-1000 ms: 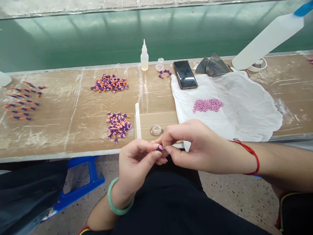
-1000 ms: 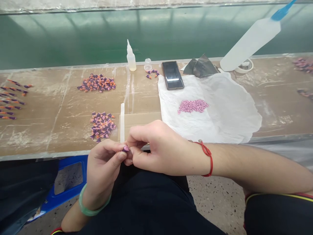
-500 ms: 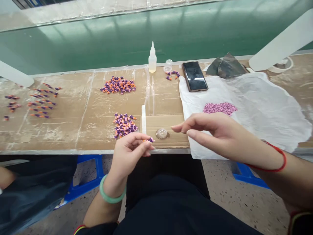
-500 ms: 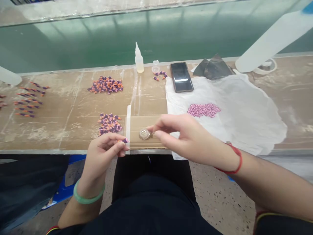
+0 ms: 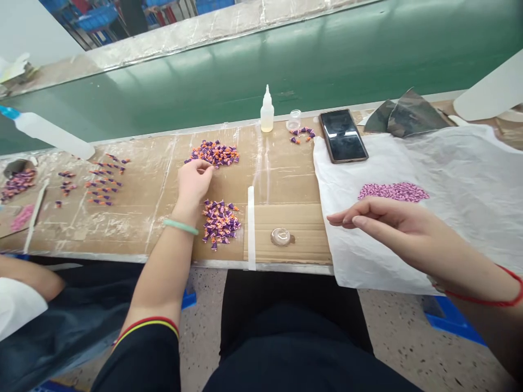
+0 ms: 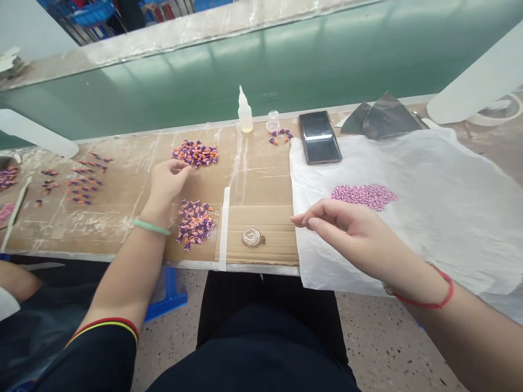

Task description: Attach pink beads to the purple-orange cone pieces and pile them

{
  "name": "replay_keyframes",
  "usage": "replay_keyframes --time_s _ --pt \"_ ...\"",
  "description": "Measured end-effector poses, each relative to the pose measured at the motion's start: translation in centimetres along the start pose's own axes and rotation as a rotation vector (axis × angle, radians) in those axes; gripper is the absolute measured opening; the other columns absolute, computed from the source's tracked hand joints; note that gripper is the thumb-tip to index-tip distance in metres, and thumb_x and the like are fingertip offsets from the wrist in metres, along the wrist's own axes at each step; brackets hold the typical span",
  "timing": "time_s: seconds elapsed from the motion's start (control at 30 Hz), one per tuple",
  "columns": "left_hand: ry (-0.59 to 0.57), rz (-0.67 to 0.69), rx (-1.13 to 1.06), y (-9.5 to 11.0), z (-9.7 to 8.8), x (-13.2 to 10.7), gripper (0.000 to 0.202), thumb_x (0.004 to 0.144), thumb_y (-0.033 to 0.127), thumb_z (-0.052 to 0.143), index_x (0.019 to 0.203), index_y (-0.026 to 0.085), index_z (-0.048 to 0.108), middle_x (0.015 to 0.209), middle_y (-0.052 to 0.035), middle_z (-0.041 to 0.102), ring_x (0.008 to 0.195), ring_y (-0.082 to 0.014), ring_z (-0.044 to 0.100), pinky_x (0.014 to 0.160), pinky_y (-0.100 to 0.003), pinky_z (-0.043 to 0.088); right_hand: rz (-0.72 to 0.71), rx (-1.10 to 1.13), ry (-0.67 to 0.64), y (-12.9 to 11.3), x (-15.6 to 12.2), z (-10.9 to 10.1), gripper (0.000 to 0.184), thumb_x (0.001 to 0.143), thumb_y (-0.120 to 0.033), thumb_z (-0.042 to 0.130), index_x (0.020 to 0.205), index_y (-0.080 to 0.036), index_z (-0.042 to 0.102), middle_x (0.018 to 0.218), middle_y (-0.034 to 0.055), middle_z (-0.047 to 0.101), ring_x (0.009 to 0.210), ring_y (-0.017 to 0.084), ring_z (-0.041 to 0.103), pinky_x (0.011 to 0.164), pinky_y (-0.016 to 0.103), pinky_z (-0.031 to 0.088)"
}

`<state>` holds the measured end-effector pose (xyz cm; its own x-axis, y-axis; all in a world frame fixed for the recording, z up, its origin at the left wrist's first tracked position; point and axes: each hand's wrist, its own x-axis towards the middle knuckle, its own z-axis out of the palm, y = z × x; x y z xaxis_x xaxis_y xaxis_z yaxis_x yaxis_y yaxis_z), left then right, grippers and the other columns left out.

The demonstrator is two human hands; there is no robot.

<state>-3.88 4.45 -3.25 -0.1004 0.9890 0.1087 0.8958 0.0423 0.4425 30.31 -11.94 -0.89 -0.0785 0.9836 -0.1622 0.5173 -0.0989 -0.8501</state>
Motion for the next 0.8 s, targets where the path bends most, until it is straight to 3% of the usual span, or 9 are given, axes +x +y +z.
replay_keyframes --time_s 0.07,0.17,0.27,0.43,0.63,0.8 --pt "0.010 -0.016 0.054 0.3 1.2 2.0 0.018 0.082 0.025 0.059 0.088 0.014 0.072 0.096 -0.0104 0.076 0.092 -0.0234 0.068 0.090 -0.033 0.050 0.005 0.020 0.009 0.1 -0.2 -0.1 0.045 0.086 -0.066 0.060 0.085 -0.022 0.073 0.100 0.0116 0.078 0.101 0.031 0.073 0.084 0.046 0.061" --pt "0.003 -0.015 0.112 0.8 2.0 3.2 0.013 0.079 0.026 0.064 0.082 0.016 0.070 0.095 -0.0117 0.076 0.096 -0.0276 0.067 0.091 -0.037 0.049 0.014 0.050 0.029 0.4 -0.6 -0.4 0.046 0.086 -0.066 0.061 0.083 -0.022 0.073 0.098 0.0121 0.078 0.099 0.031 0.073 0.083 0.045 0.062" --pt "-0.026 0.009 0.161 1.1 1.8 2.8 0.010 0.077 0.024 0.065 0.083 0.017 0.070 0.094 -0.0110 0.076 0.098 -0.0292 0.067 0.090 -0.038 0.048 0.025 0.074 0.034 0.8 -0.9 -0.7 0.045 0.087 -0.065 0.061 0.082 -0.022 0.072 0.099 0.0115 0.078 0.099 0.030 0.073 0.085 0.045 0.062" --pt "-0.090 0.097 0.222 0.7 0.9 1.5 0.025 0.077 0.017 0.062 0.098 0.016 0.074 0.098 -0.0110 0.077 0.098 -0.0300 0.068 0.090 -0.038 0.050 0.041 0.086 0.062 1.5 -1.1 -1.1 0.040 0.089 -0.060 0.062 0.087 -0.022 0.073 0.102 0.0117 0.077 0.104 0.030 0.072 0.089 0.045 0.061" --pt "-0.108 0.205 0.248 0.4 0.8 0.9 0.022 0.078 0.015 0.054 0.087 0.017 0.075 0.106 -0.0127 0.073 0.109 -0.0311 0.064 0.101 -0.039 0.045 0.024 0.120 0.140 1.6 -1.6 -1.6 0.035 0.089 -0.053 0.062 0.088 -0.020 0.073 0.100 0.0129 0.077 0.100 0.028 0.072 0.087 0.045 0.060" --pt "-0.174 0.263 0.223 1.1 0.1 0.8 0.009 0.082 0.018 0.056 0.076 0.019 0.062 0.101 -0.0094 0.063 0.111 -0.0301 0.058 0.103 -0.039 0.045 -0.012 0.166 0.231 2.1 -2.2 -2.3 0.027 0.089 -0.044 0.062 0.086 -0.018 0.071 0.098 0.0109 0.077 0.096 0.024 0.072 0.087 0.042 0.059"
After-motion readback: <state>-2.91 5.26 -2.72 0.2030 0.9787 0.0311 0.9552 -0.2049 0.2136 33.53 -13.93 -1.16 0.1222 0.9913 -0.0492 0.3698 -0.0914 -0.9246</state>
